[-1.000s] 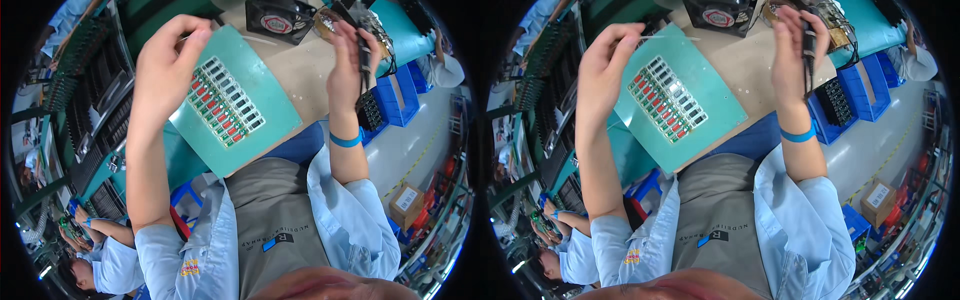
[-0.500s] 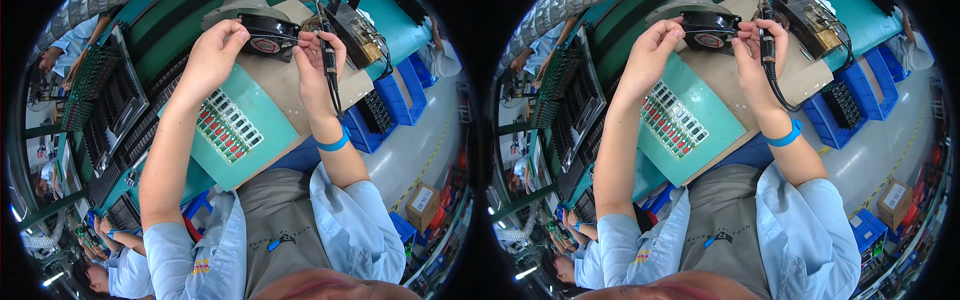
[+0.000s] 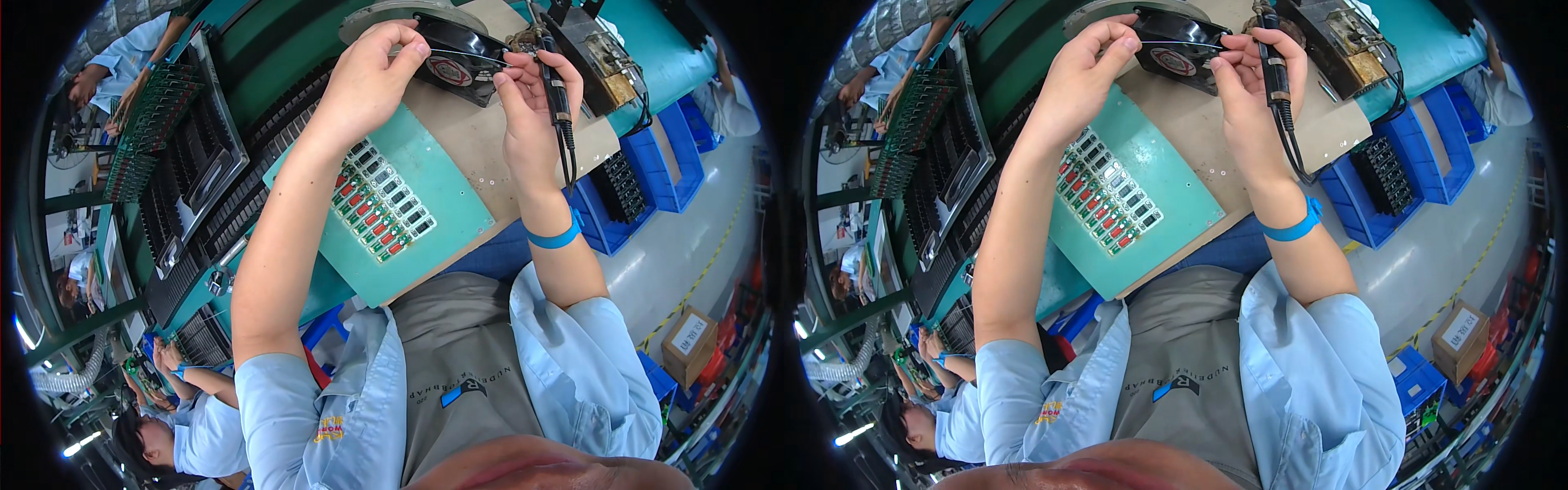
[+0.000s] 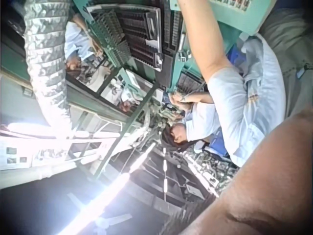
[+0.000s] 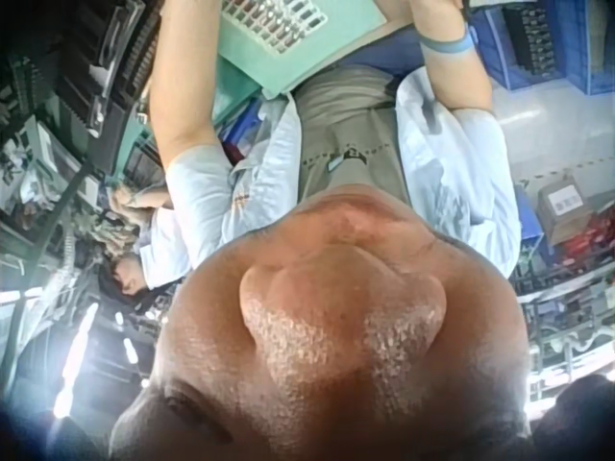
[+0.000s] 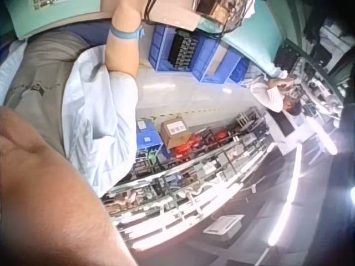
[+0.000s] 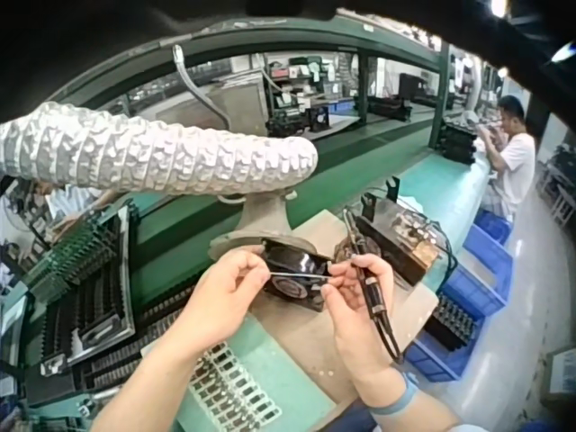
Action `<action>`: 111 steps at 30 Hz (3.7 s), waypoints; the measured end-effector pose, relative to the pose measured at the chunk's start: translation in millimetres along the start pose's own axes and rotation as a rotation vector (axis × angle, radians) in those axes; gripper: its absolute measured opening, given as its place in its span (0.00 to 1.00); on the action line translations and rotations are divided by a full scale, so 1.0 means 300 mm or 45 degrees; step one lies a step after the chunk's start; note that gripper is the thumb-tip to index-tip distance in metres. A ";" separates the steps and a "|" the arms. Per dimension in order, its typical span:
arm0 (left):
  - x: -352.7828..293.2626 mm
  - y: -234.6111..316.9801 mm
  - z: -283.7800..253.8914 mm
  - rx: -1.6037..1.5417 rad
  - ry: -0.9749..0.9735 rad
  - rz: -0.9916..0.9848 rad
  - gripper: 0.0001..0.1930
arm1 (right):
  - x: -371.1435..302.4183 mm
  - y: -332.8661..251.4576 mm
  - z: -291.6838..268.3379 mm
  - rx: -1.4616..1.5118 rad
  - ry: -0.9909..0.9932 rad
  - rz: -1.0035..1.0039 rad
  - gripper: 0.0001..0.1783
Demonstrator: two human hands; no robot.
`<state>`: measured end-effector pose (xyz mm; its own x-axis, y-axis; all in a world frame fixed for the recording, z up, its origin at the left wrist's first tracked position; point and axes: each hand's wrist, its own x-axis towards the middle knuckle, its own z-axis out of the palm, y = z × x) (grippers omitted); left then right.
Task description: Soldering electronic components onto a printed circuit board and inspecting the assembly.
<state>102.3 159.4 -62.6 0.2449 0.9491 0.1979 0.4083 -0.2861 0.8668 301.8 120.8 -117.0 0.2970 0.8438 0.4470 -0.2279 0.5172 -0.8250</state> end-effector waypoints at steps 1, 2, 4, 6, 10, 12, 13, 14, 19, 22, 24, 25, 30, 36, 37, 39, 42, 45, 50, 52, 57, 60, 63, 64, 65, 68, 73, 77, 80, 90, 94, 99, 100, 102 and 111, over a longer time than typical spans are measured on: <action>0.000 0.001 0.001 0.001 0.003 -0.001 0.13 | 0.001 0.001 -0.004 0.002 -0.003 0.001 0.29; 0.000 0.005 -0.001 0.061 0.010 0.019 0.13 | 0.003 0.001 -0.005 -0.003 -0.007 0.004 0.29; 0.000 0.012 -0.001 0.122 0.024 0.037 0.14 | 0.007 -0.001 -0.006 -0.003 -0.016 0.008 0.29; 0.001 0.013 0.004 0.105 0.067 0.044 0.15 | 0.009 -0.004 -0.008 0.019 -0.021 0.036 0.28; 0.005 0.017 0.009 0.164 0.100 0.078 0.15 | 0.008 -0.004 -0.011 0.005 -0.026 0.033 0.28; 0.003 0.015 0.010 0.203 0.094 0.090 0.14 | 0.004 -0.008 -0.011 0.024 -0.008 0.036 0.28; -0.002 0.014 0.010 0.202 0.101 0.085 0.14 | 0.001 -0.010 -0.013 0.025 -0.015 0.039 0.28; -0.005 0.013 0.011 0.223 0.104 0.118 0.14 | 0.001 -0.013 -0.016 0.015 -0.016 0.029 0.28; -0.041 0.013 0.010 0.337 0.227 0.274 0.11 | -0.008 -0.010 -0.051 -0.087 -0.047 -0.053 0.25; -0.123 0.128 -0.057 0.112 0.089 -0.050 0.06 | -0.035 -0.043 -0.082 -0.136 0.025 -0.097 0.21; -0.199 0.140 -0.102 0.164 0.185 0.200 0.04 | -0.067 -0.064 -0.129 -0.149 0.059 -0.162 0.23; -0.235 0.126 -0.126 0.200 0.231 0.261 0.04 | -0.087 -0.079 -0.146 -0.098 0.080 -0.164 0.24; -0.493 0.153 -0.242 0.088 0.343 -0.069 0.08 | -0.216 -0.154 -0.318 -0.201 0.025 -0.185 0.30; -0.692 0.198 -0.214 0.224 0.570 -0.257 0.04 | -0.386 -0.235 -0.297 -0.508 -0.263 -0.217 0.32; -0.710 0.203 -0.203 0.219 0.572 -0.275 0.04 | -0.402 -0.256 -0.294 -0.600 -0.402 -0.218 0.31; -0.736 0.201 -0.187 0.379 0.583 -0.312 0.03 | -0.417 -0.291 -0.286 -0.501 -0.564 -0.096 0.31; -0.746 0.164 -0.177 0.481 0.565 -0.247 0.03 | -0.404 -0.345 -0.269 -0.555 -0.842 0.011 0.28; -0.733 0.147 -0.170 0.530 0.532 -0.222 0.03 | -0.398 -0.362 -0.236 -0.476 -0.934 0.147 0.29; -0.714 0.121 -0.169 0.601 0.505 -0.190 0.03 | -0.390 -0.325 -0.214 -0.435 -1.047 0.063 0.30; -0.710 0.110 -0.165 0.598 0.506 -0.199 0.04 | -0.395 -0.323 -0.213 -0.449 -1.050 0.061 0.30; -0.744 0.035 -0.101 0.511 0.749 -0.062 0.05 | -0.411 -0.314 -0.207 -0.490 -1.031 0.089 0.30; -0.739 0.086 -0.119 0.528 0.684 -0.144 0.05 | -0.428 -0.312 -0.196 -0.452 -0.967 0.103 0.29; -0.733 0.090 -0.146 0.542 0.608 -0.178 0.05 | -0.436 -0.310 -0.181 -0.447 -0.964 0.087 0.28; -0.731 0.087 -0.153 0.573 0.563 -0.169 0.05 | -0.439 -0.309 -0.174 -0.446 -0.963 0.087 0.28; -0.732 0.082 -0.150 0.572 0.563 -0.170 0.05 | -0.445 -0.308 -0.168 -0.439 -0.944 0.102 0.28; -0.721 0.084 -0.127 0.455 0.621 -0.198 0.05 | -0.451 -0.305 -0.157 -0.440 -0.933 0.137 0.28; -0.738 0.061 -0.086 0.420 0.779 -0.229 0.05 | -0.454 -0.309 -0.152 -0.467 -0.943 0.192 0.28; -0.739 0.037 -0.077 0.402 0.788 -0.158 0.05 | -0.456 -0.309 -0.146 -0.490 -0.934 0.218 0.28; -0.746 0.007 -0.092 0.412 0.767 -0.080 0.05 | -0.465 -0.308 -0.144 -0.506 -0.904 0.225 0.27; -0.730 0.036 -0.091 0.449 0.744 -0.153 0.05 | -0.468 -0.309 -0.144 -0.546 -0.895 0.249 0.27; -0.708 0.055 -0.115 0.498 0.580 -0.183 0.05 | -0.475 -0.311 -0.143 -0.477 -0.850 0.318 0.28; -0.742 -0.005 -0.087 0.430 0.755 -0.090 0.05 | -0.465 -0.320 -0.134 -0.468 -0.865 0.365 0.28; -0.745 -0.012 -0.090 0.437 0.759 -0.024 0.05 | -0.465 -0.321 -0.131 -0.468 -0.866 0.366 0.28; -0.703 0.052 -0.112 0.402 0.626 -0.188 0.05 | -0.464 -0.321 -0.132 -0.478 -0.865 0.372 0.28; -0.762 -0.017 -0.132 0.474 0.657 -0.017 0.05 | -0.462 -0.310 -0.153 -0.356 -0.872 0.210 0.33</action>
<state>9.5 -50.8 -94.1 -0.1798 0.8676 0.4637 0.7096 -0.2120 0.6720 324.3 -51.0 -118.1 -0.3840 0.8545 0.3499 0.0510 0.3979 -0.9160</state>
